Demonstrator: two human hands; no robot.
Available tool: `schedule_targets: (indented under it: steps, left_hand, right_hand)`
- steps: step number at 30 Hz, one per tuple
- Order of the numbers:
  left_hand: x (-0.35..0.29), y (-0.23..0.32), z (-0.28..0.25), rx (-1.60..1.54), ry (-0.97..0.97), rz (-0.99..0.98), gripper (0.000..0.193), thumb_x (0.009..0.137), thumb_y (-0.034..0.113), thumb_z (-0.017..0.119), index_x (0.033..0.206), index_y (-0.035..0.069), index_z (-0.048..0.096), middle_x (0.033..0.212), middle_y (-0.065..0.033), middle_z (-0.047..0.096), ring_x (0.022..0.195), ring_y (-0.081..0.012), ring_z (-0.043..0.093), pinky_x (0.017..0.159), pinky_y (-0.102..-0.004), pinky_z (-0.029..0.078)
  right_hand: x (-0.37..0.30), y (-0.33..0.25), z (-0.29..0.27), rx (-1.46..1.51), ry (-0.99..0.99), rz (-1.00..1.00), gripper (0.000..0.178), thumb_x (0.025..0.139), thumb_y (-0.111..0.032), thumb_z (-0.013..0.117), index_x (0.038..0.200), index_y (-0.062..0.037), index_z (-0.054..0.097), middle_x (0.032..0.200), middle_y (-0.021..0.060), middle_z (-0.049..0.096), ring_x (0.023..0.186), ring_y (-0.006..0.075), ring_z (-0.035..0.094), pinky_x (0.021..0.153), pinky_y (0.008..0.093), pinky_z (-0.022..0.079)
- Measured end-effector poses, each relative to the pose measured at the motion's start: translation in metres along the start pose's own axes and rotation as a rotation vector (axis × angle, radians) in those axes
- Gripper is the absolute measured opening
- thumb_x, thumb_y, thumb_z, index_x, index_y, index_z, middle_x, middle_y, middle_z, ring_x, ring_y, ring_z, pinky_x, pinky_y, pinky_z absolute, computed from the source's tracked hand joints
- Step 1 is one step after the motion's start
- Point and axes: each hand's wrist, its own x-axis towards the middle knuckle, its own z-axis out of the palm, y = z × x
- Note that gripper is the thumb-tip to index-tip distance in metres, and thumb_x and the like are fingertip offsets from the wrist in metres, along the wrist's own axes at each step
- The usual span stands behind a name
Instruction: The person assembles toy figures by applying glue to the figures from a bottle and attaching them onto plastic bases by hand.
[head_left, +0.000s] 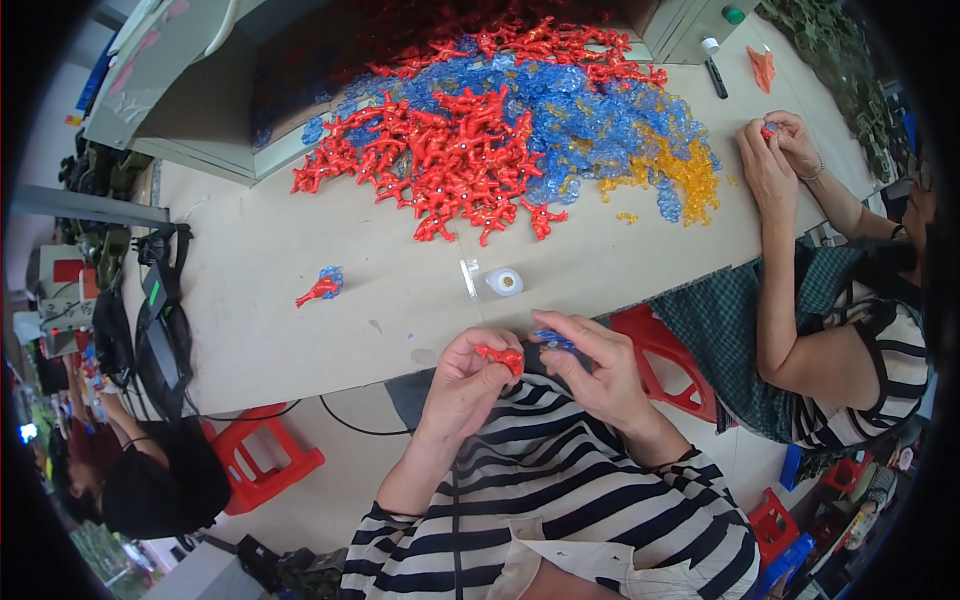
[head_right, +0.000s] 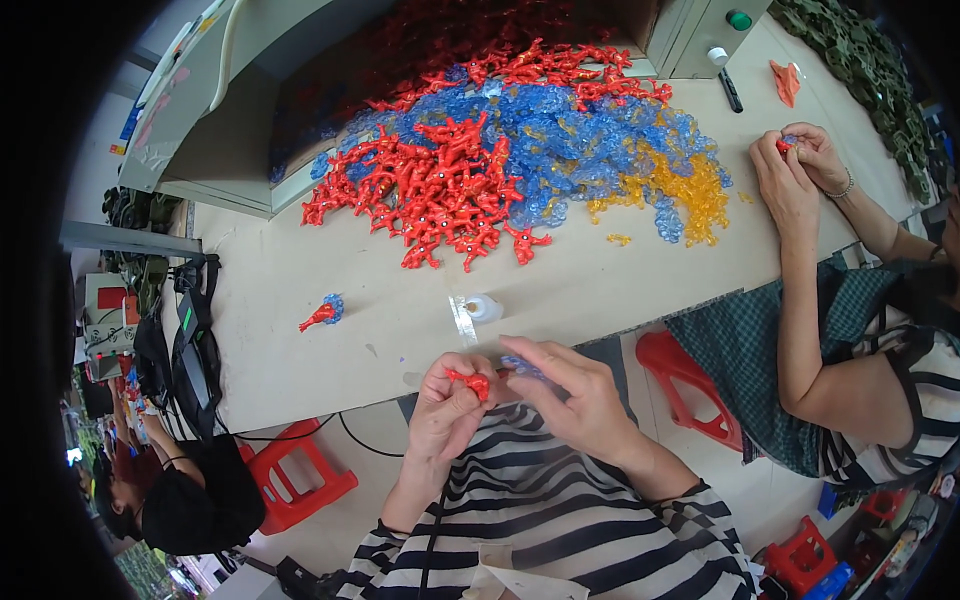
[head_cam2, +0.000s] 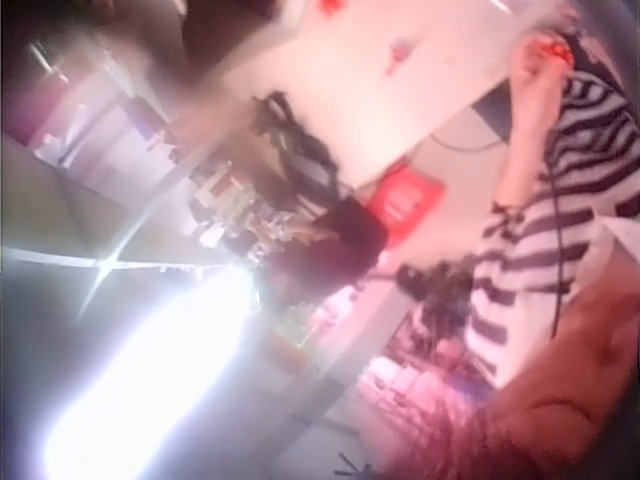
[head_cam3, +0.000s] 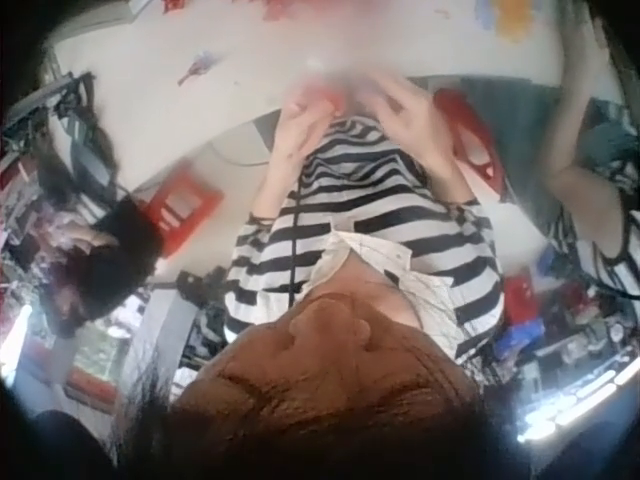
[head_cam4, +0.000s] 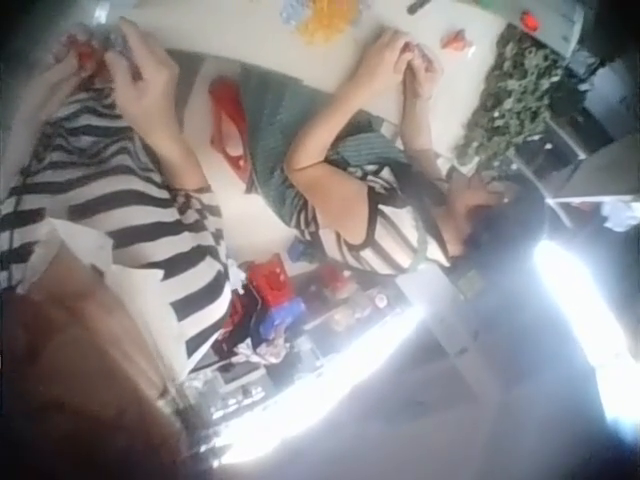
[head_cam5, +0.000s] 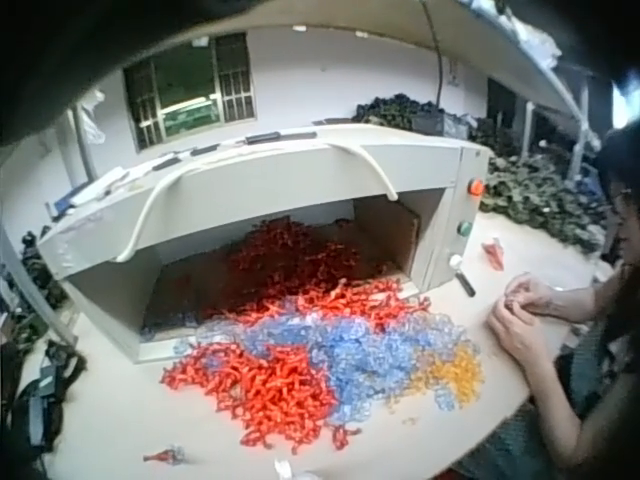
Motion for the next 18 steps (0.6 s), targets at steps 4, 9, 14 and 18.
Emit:
schedule_targets:
  steps: [4,9,14,18]
  left_hand:
    - [-0.001,0.001,0.001,0.009,0.002,0.011,0.021,0.081,0.003,0.063,0.1,0.005,0.054,0.098,-0.0098,0.053,0.08,-0.0142,0.054,0.069,-0.0251,0.045]
    - [-0.001,0.0,0.0,-0.091,0.002,-0.036,0.02,0.081,0.004,0.062,0.099,0.005,0.054,0.099,-0.0098,0.053,0.081,-0.0155,0.053,0.07,-0.0259,0.045]
    - [-0.003,-0.001,-0.003,-0.103,-0.046,-0.002,0.019,0.081,0.003,0.061,0.098,0.005,0.053,0.1,-0.0093,0.052,0.081,-0.0177,0.053,0.073,-0.0279,0.044]
    - [-0.002,-0.001,-0.004,0.094,-0.098,0.206,0.02,0.076,-0.002,0.064,0.092,0.004,0.055,0.097,-0.0103,0.055,0.084,-0.0199,0.054,0.076,-0.0297,0.045]
  right_hand:
    - [0.001,0.002,0.005,0.072,-0.155,0.064,0.041,0.082,0.0,0.054,0.122,0.0005,0.047,0.097,0.0125,0.052,0.081,0.0191,0.053,0.074,0.0262,0.043]
    - [-0.003,0.003,0.016,0.127,-0.148,-0.006,0.048,0.084,0.002,0.049,0.13,0.0008,0.037,0.099,0.0117,0.045,0.089,0.0207,0.048,0.081,0.0284,0.04]
    - [-0.002,0.013,0.011,0.352,-0.167,0.071,0.033,0.083,0.003,0.051,0.116,0.008,0.049,0.1,0.0114,0.051,0.088,0.0184,0.054,0.077,0.0241,0.043]
    - [-0.011,0.021,0.008,0.805,-0.055,0.266,0.025,0.078,0.007,0.057,0.104,0.0064,0.056,0.097,0.0121,0.055,0.082,0.0165,0.059,0.07,0.0226,0.048]
